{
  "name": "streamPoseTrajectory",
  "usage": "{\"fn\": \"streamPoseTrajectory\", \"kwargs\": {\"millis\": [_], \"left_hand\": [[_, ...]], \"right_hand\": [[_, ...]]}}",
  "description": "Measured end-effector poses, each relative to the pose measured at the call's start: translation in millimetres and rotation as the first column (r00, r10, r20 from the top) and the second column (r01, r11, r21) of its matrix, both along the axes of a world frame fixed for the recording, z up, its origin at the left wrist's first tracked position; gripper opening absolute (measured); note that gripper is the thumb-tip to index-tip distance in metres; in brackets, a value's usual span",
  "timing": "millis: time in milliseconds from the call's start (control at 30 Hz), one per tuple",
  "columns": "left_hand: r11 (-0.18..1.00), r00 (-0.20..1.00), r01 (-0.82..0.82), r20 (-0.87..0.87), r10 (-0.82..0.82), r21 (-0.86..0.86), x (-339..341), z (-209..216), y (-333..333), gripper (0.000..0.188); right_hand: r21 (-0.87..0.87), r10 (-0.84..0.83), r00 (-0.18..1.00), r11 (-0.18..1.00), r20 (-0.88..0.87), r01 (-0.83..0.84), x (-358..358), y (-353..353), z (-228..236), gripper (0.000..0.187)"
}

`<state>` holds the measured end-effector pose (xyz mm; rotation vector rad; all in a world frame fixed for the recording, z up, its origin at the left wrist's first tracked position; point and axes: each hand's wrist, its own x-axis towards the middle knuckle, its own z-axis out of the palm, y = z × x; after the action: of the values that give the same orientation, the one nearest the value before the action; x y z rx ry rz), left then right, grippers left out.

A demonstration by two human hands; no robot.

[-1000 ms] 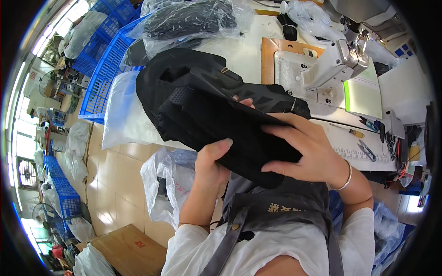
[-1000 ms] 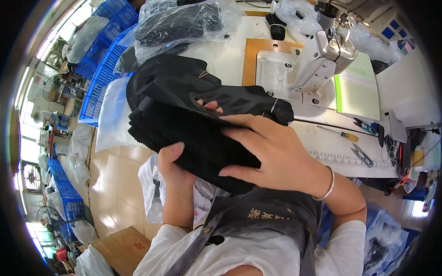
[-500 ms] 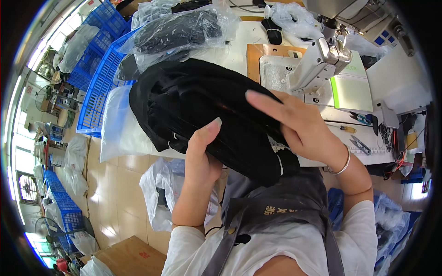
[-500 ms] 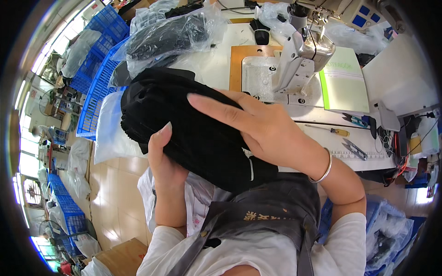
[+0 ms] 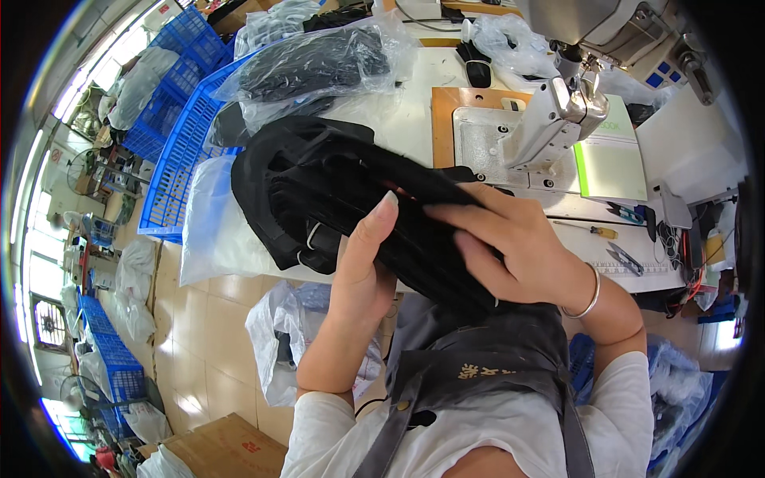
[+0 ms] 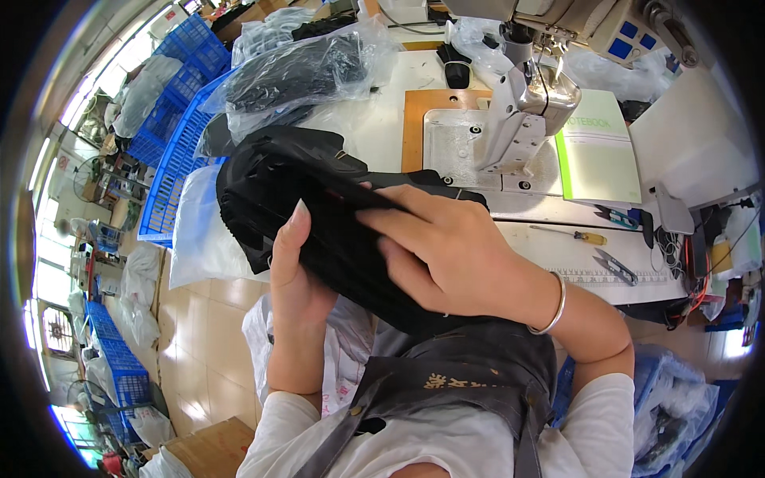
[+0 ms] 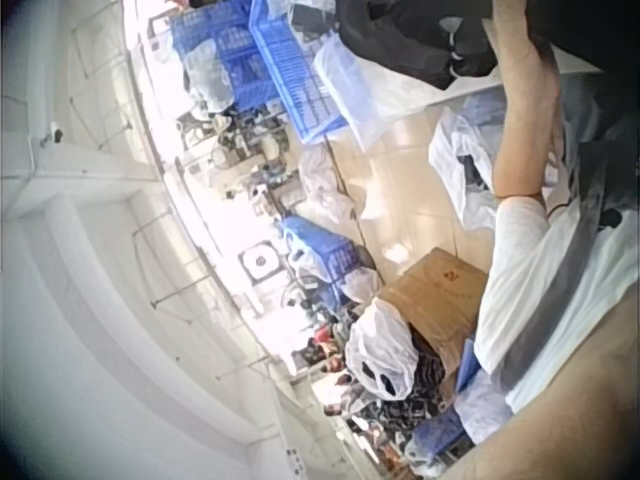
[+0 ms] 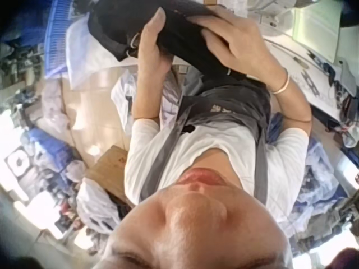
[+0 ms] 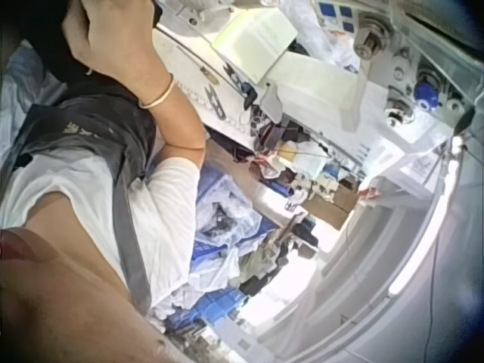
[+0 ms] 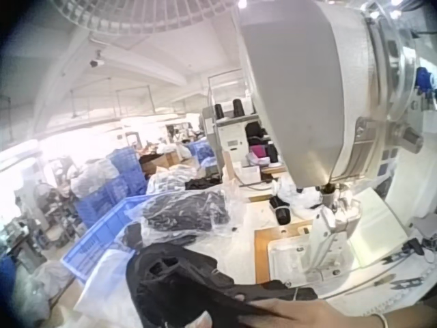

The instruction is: Sewing a shoe component and then unbagging and inspecting a large stack of black shoe uppers.

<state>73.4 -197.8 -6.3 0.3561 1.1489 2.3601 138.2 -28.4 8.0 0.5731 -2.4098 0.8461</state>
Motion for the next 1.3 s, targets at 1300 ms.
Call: {"fn": "streamPoseTrajectory", "kwargs": {"millis": [1300], "left_hand": [[0.999,0.997,0.033,-0.065,-0.035,-0.039,-3,-19,-11,0.051]], "right_hand": [[-0.098,-0.035,0.996,0.994,0.086,0.043,7,12,11,0.049]]}}
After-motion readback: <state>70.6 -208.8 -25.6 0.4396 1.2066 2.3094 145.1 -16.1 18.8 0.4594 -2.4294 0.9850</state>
